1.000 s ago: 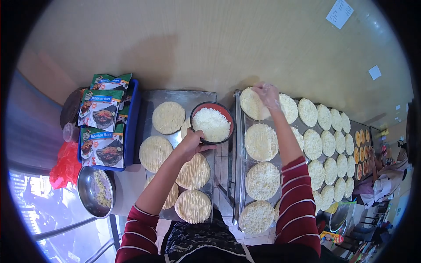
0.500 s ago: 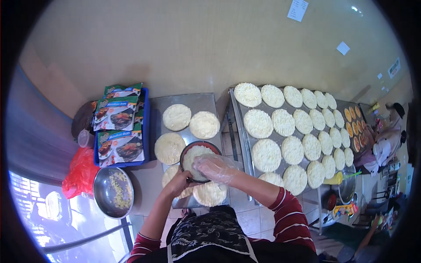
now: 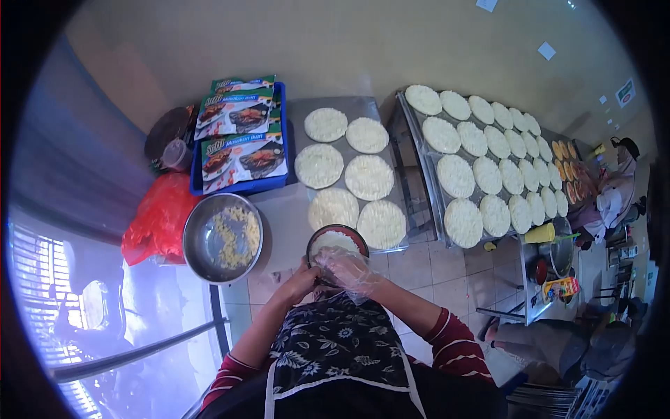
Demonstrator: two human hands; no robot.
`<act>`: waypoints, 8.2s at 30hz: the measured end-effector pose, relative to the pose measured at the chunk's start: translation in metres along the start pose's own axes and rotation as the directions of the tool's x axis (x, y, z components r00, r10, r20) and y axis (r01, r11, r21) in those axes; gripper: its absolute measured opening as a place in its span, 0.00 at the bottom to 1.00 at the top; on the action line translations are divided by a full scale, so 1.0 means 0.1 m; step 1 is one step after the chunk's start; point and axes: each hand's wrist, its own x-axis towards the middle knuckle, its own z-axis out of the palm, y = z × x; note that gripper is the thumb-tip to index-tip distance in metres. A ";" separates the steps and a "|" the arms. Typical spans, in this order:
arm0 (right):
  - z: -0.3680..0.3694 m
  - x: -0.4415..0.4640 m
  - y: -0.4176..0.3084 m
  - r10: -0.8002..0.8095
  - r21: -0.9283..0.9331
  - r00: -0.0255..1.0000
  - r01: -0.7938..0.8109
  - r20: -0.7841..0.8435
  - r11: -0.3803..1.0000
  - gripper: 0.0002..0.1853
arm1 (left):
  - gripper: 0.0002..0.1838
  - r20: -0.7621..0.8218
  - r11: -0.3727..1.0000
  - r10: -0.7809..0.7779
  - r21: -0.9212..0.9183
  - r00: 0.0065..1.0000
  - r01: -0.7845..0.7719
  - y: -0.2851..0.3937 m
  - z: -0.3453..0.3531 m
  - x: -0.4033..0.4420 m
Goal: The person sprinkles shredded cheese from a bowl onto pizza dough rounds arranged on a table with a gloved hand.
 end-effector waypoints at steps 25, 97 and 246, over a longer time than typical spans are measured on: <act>-0.71 -0.50 1.18 0.668 0.956 0.728 -0.282 0.156 0.084 0.15 | 0.35 -0.016 0.977 -0.124 -0.175 0.992 0.119 -0.33 0.40 0.32; 0.06 -0.90 0.97 0.117 0.294 0.940 -0.216 0.319 0.931 0.17 | 0.27 0.187 0.900 -0.324 -0.243 0.927 0.363 -0.66 0.68 0.45; 0.58 -0.12 -0.08 0.034 0.179 0.998 -0.022 -0.062 0.984 0.11 | 0.36 -0.123 0.986 -0.060 -0.163 0.991 0.039 -0.34 -0.31 -0.16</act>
